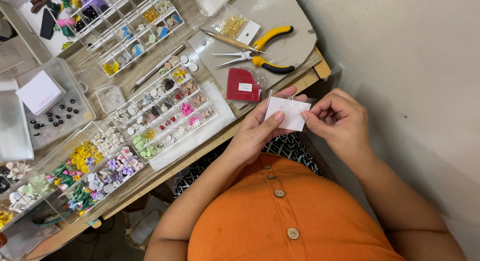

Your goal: The person assembles small decorative items onto white display cards, then places the cards into clear plastic bags. They use a pointed tool to adjust the items on the cards and handle the bags to seal them. The process is repeated for multiple units.

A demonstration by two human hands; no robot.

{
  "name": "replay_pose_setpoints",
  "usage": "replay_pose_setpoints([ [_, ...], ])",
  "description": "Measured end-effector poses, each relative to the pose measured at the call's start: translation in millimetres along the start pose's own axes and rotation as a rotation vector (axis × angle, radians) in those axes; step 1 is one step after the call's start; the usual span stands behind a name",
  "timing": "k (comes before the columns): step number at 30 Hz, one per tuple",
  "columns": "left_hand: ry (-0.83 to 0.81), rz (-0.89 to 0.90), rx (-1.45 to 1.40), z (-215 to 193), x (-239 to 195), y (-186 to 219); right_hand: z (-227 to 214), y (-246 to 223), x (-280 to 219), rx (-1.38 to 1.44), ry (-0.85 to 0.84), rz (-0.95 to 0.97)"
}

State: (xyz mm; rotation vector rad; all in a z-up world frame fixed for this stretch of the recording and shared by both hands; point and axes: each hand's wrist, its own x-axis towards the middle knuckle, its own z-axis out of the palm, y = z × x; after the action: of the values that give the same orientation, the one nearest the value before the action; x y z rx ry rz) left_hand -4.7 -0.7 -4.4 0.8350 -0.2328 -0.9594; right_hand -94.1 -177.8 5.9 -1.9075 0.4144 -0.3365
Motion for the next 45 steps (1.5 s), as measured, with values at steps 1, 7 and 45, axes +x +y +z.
replay_pose_setpoints([
  [1, 0.0, 0.0, 0.0, -1, 0, 0, 1, 0, -1, 0.0, -0.001, 0.0],
  [7, 0.026, 0.021, -0.021, -1, 0, 2, 7, 6, -7, 0.041, -0.02, -0.025],
  [45, 0.032, -0.236, 0.396, -22, -8, 8, -21, 11, 17, 0.045, -0.232, -0.154],
])
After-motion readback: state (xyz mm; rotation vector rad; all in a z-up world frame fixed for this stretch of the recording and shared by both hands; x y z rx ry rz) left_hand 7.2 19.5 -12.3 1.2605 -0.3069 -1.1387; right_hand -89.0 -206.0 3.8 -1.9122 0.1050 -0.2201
